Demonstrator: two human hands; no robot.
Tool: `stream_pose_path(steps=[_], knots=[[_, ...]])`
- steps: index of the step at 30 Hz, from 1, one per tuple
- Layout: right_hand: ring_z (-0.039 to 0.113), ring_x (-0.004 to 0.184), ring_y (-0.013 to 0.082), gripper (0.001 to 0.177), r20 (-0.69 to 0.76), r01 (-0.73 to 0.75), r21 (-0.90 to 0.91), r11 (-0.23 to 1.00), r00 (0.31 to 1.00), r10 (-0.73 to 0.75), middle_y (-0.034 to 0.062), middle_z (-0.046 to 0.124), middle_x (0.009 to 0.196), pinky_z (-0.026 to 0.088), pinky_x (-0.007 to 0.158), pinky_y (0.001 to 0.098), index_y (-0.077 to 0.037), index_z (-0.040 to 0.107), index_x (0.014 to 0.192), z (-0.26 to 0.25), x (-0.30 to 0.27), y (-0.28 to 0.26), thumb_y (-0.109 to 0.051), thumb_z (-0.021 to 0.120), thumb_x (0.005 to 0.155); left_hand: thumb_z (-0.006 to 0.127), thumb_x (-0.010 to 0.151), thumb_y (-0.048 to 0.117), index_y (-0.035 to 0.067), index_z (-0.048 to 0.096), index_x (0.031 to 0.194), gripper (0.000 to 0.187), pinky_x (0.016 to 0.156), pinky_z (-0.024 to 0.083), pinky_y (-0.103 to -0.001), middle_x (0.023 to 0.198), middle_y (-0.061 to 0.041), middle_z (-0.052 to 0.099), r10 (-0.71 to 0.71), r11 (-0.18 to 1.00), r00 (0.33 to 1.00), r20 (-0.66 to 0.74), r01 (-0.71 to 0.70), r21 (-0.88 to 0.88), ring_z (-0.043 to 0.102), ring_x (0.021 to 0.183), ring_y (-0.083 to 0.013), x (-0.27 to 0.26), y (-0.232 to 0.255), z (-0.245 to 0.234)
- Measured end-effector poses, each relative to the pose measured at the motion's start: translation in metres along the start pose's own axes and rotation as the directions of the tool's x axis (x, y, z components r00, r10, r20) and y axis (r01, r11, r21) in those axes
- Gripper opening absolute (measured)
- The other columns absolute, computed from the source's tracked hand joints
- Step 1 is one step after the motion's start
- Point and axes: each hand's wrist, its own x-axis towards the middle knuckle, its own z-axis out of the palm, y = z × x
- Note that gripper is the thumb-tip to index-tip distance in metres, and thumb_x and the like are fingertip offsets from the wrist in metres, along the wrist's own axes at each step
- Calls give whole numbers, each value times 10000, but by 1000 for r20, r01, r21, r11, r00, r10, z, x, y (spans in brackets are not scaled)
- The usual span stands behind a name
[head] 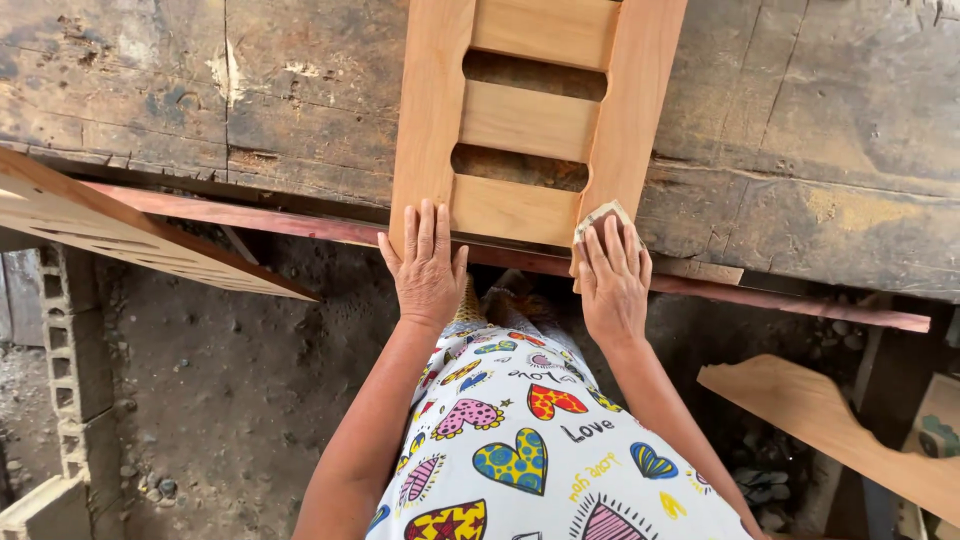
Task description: Sanding a wooden furniture component with sandpaper to smooth the surface.
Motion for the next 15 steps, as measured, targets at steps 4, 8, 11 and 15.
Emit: stream_pose_path(steps=[4, 8, 11, 15], knots=[[282, 1513, 353, 459, -34, 50, 15, 999, 998, -49, 109, 390, 1636, 279, 1136, 576, -177, 525, 1541, 10, 65, 19, -290, 484, 1098, 567, 993, 399, 154, 410, 1582, 656, 1161, 178, -693, 1647, -99, 354, -12, 1000, 1000, 7, 12, -4, 298, 1528, -315, 1, -1, -1], [270, 1483, 394, 431, -19, 48, 15, 999, 999, -47, 141, 362, 1629, 305, 1111, 629, -125, 538, 1541, 5, 149, 28, -213, 498, 1121, 584, 985, 381, 160, 405, 1585, 664, 1171, 174, -684, 1656, -88, 339, -15, 1000, 999, 32, 15, 2, 281, 1536, -302, -2, 0, -2], [252, 1487, 349, 434, -51, 26, 17, 1000, 998, -25, 107, 342, 1634, 305, 1106, 594, -118, 546, 1551, 24, 177, 45, -229, 531, 1131, 602, 1006, 335, 152, 370, 1609, 671, 1171, 155, -683, 1673, -87, 296, -10, 1000, 999, 45, 10, -5, 265, 1540, -313, -2, -1, -2], [245, 1492, 345, 432, -9, -57, 78, 995, 998, 58, 122, 346, 1629, 301, 1133, 633, -134, 511, 1555, -3, 133, 9, -279, 411, 1160, 614, 991, 341, 149, 376, 1604, 685, 1179, 146, -672, 1673, -97, 296, 2, 1000, 1000, 31, -2, 3, 257, 1544, -313, 2, -1, -4]])
